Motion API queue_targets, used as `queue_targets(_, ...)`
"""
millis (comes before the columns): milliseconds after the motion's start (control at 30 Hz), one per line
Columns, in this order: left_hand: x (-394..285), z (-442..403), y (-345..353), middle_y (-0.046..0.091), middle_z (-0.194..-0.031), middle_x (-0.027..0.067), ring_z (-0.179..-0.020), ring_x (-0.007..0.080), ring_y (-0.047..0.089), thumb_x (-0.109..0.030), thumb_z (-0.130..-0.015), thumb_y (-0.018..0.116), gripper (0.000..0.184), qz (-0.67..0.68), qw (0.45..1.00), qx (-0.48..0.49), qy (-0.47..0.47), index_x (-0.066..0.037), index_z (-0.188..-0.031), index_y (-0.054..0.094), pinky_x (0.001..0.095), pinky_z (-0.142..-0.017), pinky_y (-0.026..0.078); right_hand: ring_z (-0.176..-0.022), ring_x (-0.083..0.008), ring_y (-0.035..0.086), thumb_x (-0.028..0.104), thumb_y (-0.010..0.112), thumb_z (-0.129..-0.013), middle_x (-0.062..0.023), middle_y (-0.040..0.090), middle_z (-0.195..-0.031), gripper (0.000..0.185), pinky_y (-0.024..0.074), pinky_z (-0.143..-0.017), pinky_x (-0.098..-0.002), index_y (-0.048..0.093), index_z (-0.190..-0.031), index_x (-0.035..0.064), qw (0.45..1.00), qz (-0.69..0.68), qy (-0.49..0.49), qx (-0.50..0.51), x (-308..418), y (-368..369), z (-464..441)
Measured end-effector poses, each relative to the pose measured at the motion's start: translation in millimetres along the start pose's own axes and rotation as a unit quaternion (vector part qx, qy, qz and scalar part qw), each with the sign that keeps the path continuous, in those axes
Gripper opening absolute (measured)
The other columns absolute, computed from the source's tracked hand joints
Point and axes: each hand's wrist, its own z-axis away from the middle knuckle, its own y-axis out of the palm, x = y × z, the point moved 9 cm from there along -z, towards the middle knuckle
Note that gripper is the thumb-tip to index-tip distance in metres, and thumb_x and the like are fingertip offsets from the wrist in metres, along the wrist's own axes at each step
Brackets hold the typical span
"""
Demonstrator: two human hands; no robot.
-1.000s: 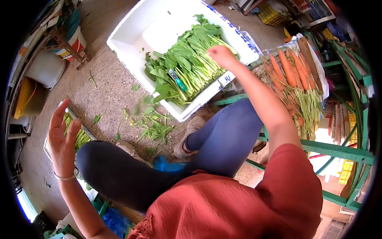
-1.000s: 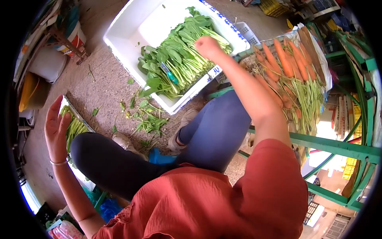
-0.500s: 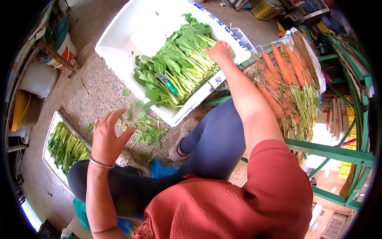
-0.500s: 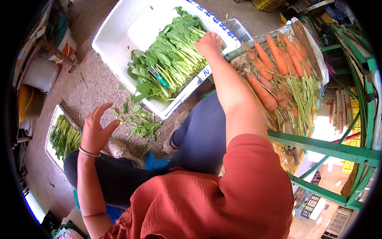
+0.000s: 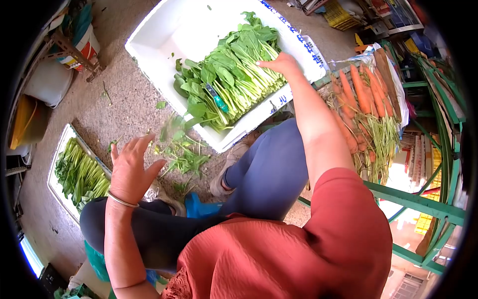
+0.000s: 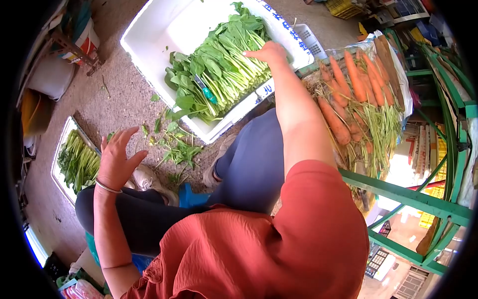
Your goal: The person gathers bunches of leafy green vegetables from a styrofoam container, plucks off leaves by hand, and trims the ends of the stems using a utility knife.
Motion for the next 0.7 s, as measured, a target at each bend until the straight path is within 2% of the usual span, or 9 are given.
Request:
queue_targets(100,0,2,0,0.057,-0.121,0.0112,-0.118,0.0305,0.051,-0.029,-0.075,0.072,0.057,-0.001,1.000,0.011,0.005,-0.017,-0.126,0.052,0.0584,-0.106,0.022,-0.115,-0.0325,0.054,0.079,0.069,-0.050,-0.0233,0.056,-0.123,0.109,0.0455,-0.093,-0.0371,0.057,-0.119,-0.0040,0.999,0.043,0.022,0.003,3,-3,14)
queue_targets(167,1,3,1,0.057,-0.122,0.0110,-0.118,0.0304,0.051,-0.028,-0.075,0.072,0.057,-0.002,1.000,0.020,0.007,-0.017,-0.126,0.051,0.0591,-0.106,0.021,-0.125,-0.0359,0.044,0.076,0.073,-0.048,-0.0213,0.046,-0.135,0.113,0.0346,-0.103,-0.0484,0.049,-0.128,0.0000,0.994,0.071,0.055,-0.067,0,-8,17)
queue_targets(200,1,3,2,0.057,-0.122,0.0110,-0.118,0.0304,0.051,-0.028,-0.075,0.072,0.057,-0.002,1.000,0.020,0.008,-0.017,-0.126,0.051,0.0591,-0.106,0.021,-0.125,-0.0359,0.044,0.076,0.073,-0.048,-0.0213,0.046,-0.135,0.113,0.0346,-0.103,-0.0484,0.049,-0.128,0.0000,0.994,0.071,0.056,-0.067,1,-7,17)
queue_targets(267,0,4,3,0.057,-0.121,0.0109,-0.117,0.0301,0.051,-0.028,-0.074,0.072,0.058,-0.007,1.000,0.016,0.015,-0.017,-0.127,0.051,0.0601,-0.106,0.020,-0.126,-0.0387,0.043,0.076,0.075,-0.045,-0.0233,0.038,-0.140,0.122,0.0347,-0.104,-0.0480,0.040,-0.134,-0.0007,0.997,0.060,0.056,-0.006,3,6,15)
queue_targets(333,-2,3,1,0.057,-0.121,0.0108,-0.117,0.0300,0.051,-0.028,-0.074,0.072,0.058,-0.005,1.000,0.024,0.011,-0.016,-0.127,0.051,0.0601,-0.107,0.020,-0.125,-0.0358,0.044,0.074,0.076,-0.045,-0.0241,0.042,-0.137,0.126,0.0333,-0.105,-0.0477,0.036,-0.135,-0.0036,0.995,0.078,0.054,-0.006,12,2,26)
queue_targets(400,-4,2,1,0.057,-0.121,0.0107,-0.117,0.0299,0.051,-0.028,-0.074,0.072,0.058,-0.005,0.999,0.031,0.008,-0.016,-0.127,0.051,0.0602,-0.107,0.020,-0.123,-0.0318,0.048,0.073,0.077,-0.045,-0.0233,0.047,-0.133,0.126,0.0343,-0.105,-0.0450,0.035,-0.134,-0.0054,0.994,0.089,0.036,0.048,20,11,33)
queue_targets(433,-5,2,2,0.057,-0.121,0.0108,-0.117,0.0300,0.051,-0.028,-0.074,0.072,0.058,-0.008,0.999,0.032,0.009,-0.016,-0.127,0.051,0.0604,-0.107,0.020,-0.118,-0.0287,0.053,0.069,0.079,-0.047,-0.0218,0.052,-0.129,0.123,0.0368,-0.104,-0.0411,0.034,-0.134,-0.0058,0.993,0.103,0.041,0.044,24,9,39)
queue_targets(567,-7,-1,5,0.057,-0.121,0.0113,-0.117,0.0304,0.051,-0.028,-0.075,0.072,0.058,-0.007,0.999,0.046,0.013,-0.016,-0.127,0.050,0.0603,-0.107,0.019,-0.118,-0.0280,0.054,0.064,0.081,-0.048,-0.0211,0.052,-0.129,0.120,0.0382,-0.103,-0.0397,0.033,-0.134,-0.0054,0.997,0.070,0.043,0.008,22,5,44)
queue_targets(700,-8,-4,11,0.058,-0.120,0.0120,-0.117,0.0303,0.051,-0.028,-0.075,0.071,0.058,-0.009,0.998,0.055,0.025,-0.016,-0.128,0.050,0.0604,-0.107,0.019,-0.122,-0.0330,0.049,0.051,0.086,-0.050,-0.0258,0.047,-0.132,0.123,0.0405,-0.102,-0.0339,0.026,-0.136,-0.0115,1.000,-0.020,0.013,-0.007,19,10,39)
